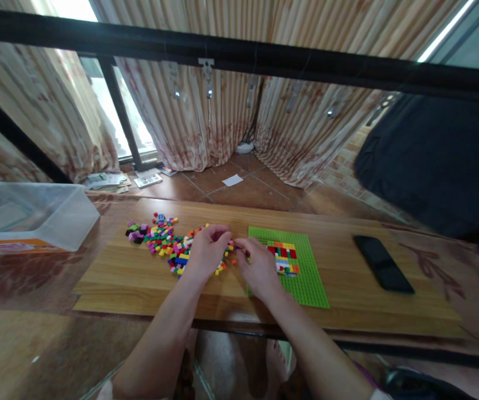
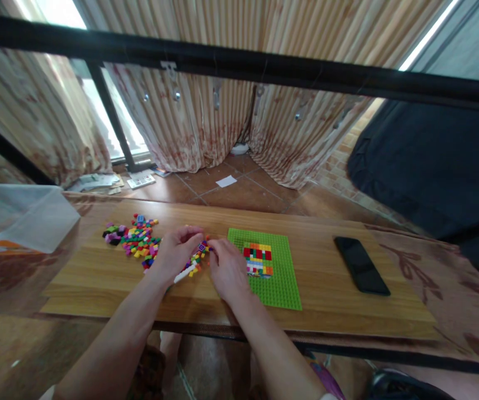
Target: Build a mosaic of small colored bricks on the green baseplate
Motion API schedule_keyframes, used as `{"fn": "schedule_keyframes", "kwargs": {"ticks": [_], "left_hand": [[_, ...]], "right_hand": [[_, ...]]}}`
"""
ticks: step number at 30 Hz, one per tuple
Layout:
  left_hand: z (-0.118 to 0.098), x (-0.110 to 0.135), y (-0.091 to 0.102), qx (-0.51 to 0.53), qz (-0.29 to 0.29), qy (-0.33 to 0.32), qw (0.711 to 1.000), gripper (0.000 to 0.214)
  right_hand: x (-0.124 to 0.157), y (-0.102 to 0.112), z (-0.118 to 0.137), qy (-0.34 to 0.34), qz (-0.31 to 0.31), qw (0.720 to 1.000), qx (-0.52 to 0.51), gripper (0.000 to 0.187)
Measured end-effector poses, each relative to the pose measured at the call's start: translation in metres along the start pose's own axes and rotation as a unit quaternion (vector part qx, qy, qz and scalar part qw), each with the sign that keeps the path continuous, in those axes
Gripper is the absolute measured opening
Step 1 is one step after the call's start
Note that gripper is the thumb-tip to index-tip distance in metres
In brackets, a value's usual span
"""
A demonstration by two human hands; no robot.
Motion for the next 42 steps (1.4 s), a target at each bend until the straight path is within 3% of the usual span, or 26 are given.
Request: {"fn": "schedule_keyframes", "kwargs": {"ticks": [3, 6, 13, 22, 28, 34, 42], "left_hand": [[0.003, 0.008, -0.016, 0.027, 0.06, 0.044, 0.997, 0.026], [0.0, 0.021, -0.034, 0.122, 0.11, 0.119, 0.979, 0.036], [-0.005, 0.036, -0.054, 0.216, 0.158, 0.187, 0.945, 0.039], [-0.004, 0.041, -0.073, 0.196, 0.176, 0.175, 0.949, 0.036], [-0.002, 0.046, -0.084, 0.173, 0.197, 0.153, 0.953, 0.036], [-0.002, 0.047, -0.092, 0.157, 0.212, 0.136, 0.955, 0.034], [-0.002, 0.048, -0.095, 0.151, 0.223, 0.139, 0.953, 0.028]], "right_hand": [[0.0, 0.023, -0.007, -0.032, -0.063, 0.992, -0.104, 0.024], [0.006, 0.034, -0.013, -0.057, -0.08, 0.982, -0.158, 0.023], [0.016, 0.046, -0.017, -0.062, -0.071, 0.985, -0.144, 0.022], [0.02, 0.064, -0.023, -0.059, -0.062, 0.993, -0.08, 0.019], [0.021, 0.074, -0.04, -0.07, -0.028, 0.992, -0.103, 0.019], [0.019, 0.071, -0.063, -0.098, -0.004, 0.986, -0.135, 0.016], [0.021, 0.077, -0.06, -0.089, 0.0, 0.99, -0.113, 0.014]]}}
Point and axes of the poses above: each hand's wrist, its own x-axis away from the middle knuckle, its own y-axis out of the back of the hand, z = x × y, the point moved 7 cm from there along -x, towards the middle knuckle, and after that the axes turned 15 degrees about -y, right-handed, at the moved point
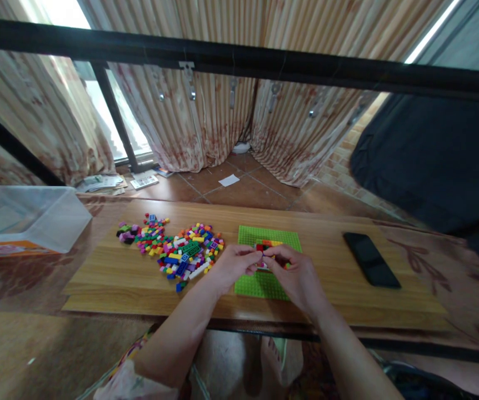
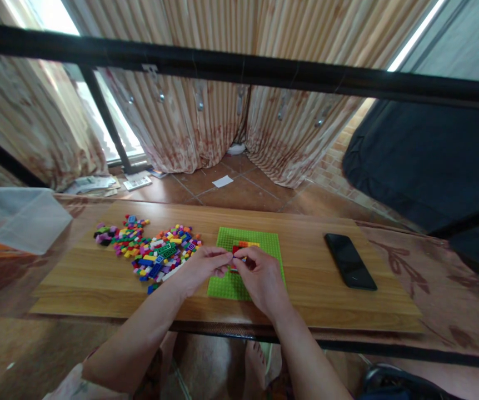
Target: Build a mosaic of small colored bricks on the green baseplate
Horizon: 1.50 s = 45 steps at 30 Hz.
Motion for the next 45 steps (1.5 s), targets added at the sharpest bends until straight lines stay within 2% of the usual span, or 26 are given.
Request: {"fn": "schedule_keyframes", "kwargs": {"ticks": [13, 17, 20, 23, 27, 33, 45], "left_hand": [[0.002, -0.002, -0.006, -0.026, 0.033, -0.024, 0.999, 0.026], [0.003, -0.007, 0.006, -0.119, 0.008, -0.054, 0.991, 0.026], [-0.002, -0.011, 0.018, -0.221, -0.022, -0.084, 0.971, 0.026], [-0.003, -0.012, 0.021, -0.283, -0.009, -0.088, 0.955, 0.025], [0.003, -0.01, 0.014, -0.34, 0.025, -0.075, 0.937, 0.027], [0.011, -0.01, 0.009, -0.37, 0.041, -0.073, 0.925, 0.028], [0.008, -0.009, 0.008, -0.388, 0.04, -0.078, 0.918, 0.026]], "right_hand": [[0.002, 0.005, -0.004, -0.014, 0.043, 0.999, -0.012, 0.016], [-0.004, 0.021, -0.016, -0.023, 0.006, 1.0, -0.011, 0.016], [-0.006, 0.025, -0.027, -0.047, 0.008, 0.999, -0.001, 0.017], [-0.005, 0.02, -0.032, -0.053, 0.037, 0.997, 0.029, 0.017], [-0.005, 0.015, -0.033, -0.056, 0.038, 0.996, 0.062, 0.014], [-0.006, 0.014, -0.036, -0.058, 0.035, 0.993, 0.092, 0.014], [0.0, 0.008, -0.025, -0.013, 0.01, 0.989, 0.149, 0.014]]}}
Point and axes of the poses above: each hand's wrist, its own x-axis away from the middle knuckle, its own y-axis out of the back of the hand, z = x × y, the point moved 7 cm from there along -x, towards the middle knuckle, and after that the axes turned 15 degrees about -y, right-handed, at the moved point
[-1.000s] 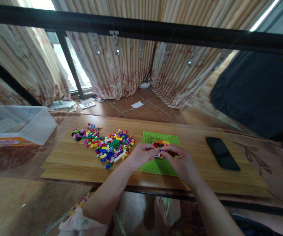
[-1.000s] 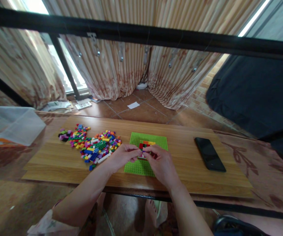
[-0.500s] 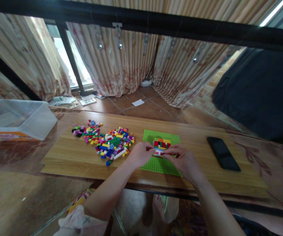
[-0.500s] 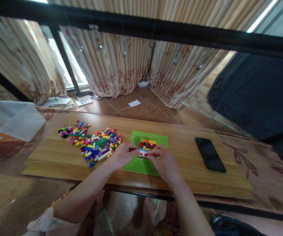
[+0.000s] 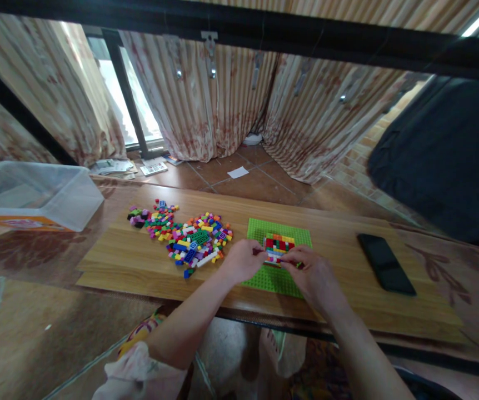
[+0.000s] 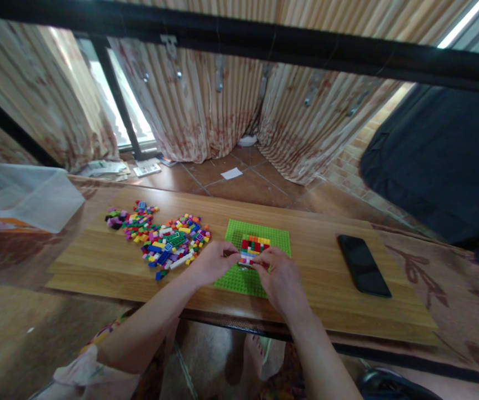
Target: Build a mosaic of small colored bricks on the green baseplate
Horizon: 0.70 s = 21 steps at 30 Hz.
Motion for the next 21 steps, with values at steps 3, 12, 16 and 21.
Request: {"fn": "schedule_keyframes", "kwargs": {"ticks": [3, 12, 16, 21], "left_hand": [[-0.0005, 0.0004, 0.0001, -0.005, 0.003, 0.0, 1.0, 0.026], [-0.0035, 0.0001, 0.0012, -0.024, 0.01, -0.002, 1.0, 0.025], [-0.004, 0.0007, 0.0016, -0.025, 0.006, 0.003, 1.0, 0.025], [-0.001, 0.0013, 0.0006, -0.021, 0.001, 0.007, 1.0, 0.025]], "right_hand": [[-0.0016, -0.0007, -0.0027, -0.012, -0.008, 1.0, -0.016, 0.012], [-0.0023, -0.0021, -0.0058, -0.02, -0.005, 1.0, -0.019, 0.013], [-0.004, -0.0031, -0.0079, -0.023, -0.004, 1.0, -0.012, 0.013], [-0.0057, -0.0027, -0.0071, -0.032, -0.017, 0.999, -0.002, 0.012]]}}
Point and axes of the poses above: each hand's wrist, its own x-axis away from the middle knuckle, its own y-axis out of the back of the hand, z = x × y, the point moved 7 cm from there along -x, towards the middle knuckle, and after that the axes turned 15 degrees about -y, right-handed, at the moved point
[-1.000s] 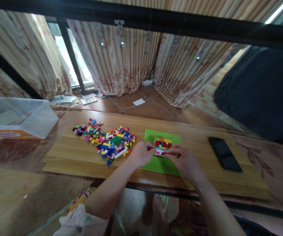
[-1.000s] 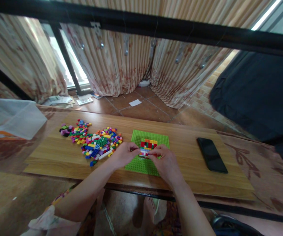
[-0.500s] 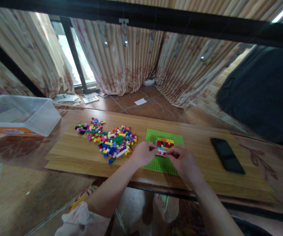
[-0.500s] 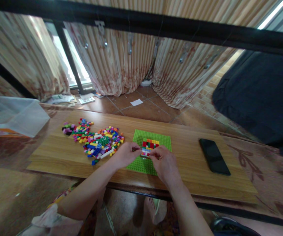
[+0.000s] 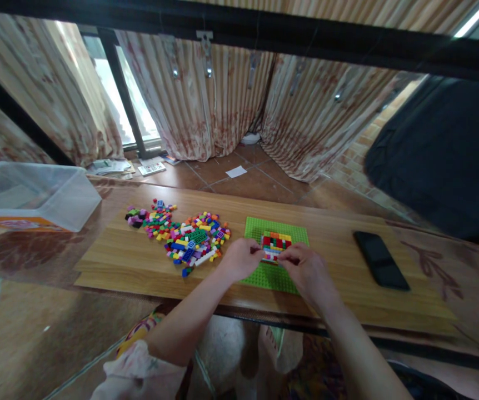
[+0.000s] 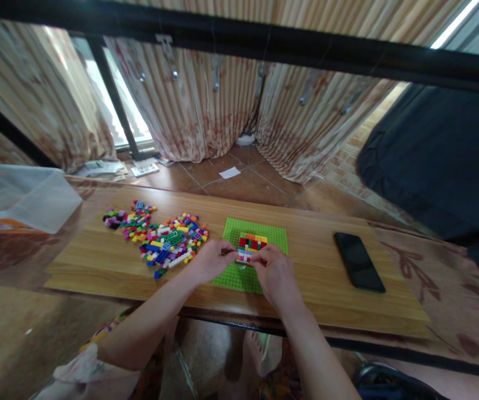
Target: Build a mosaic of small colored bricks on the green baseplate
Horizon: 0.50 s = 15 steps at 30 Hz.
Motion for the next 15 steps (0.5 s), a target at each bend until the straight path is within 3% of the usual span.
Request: {"fn": "schedule_keyframes", "kwargs": {"ticks": [6, 9, 13, 15], "left_hand": [[0.0, -0.001, 0.0, 0.003, -0.001, -0.015, 1.0, 0.028], [-0.002, -0.001, 0.002, 0.004, 0.004, -0.024, 1.0, 0.029], [0.001, -0.002, 0.007, 0.003, -0.001, -0.018, 1.0, 0.026], [0.005, -0.003, 0.008, 0.012, -0.005, -0.011, 1.0, 0.027]], "right_hand": [[0.0, -0.001, 0.006, 0.002, 0.02, 1.0, -0.002, 0.013], [-0.002, 0.005, 0.003, 0.004, 0.025, 0.998, -0.05, 0.014], [-0.014, 0.031, -0.019, -0.064, -0.074, 0.986, -0.138, 0.027], [-0.021, 0.036, -0.031, -0.105, -0.102, 0.981, -0.124, 0.033]]}}
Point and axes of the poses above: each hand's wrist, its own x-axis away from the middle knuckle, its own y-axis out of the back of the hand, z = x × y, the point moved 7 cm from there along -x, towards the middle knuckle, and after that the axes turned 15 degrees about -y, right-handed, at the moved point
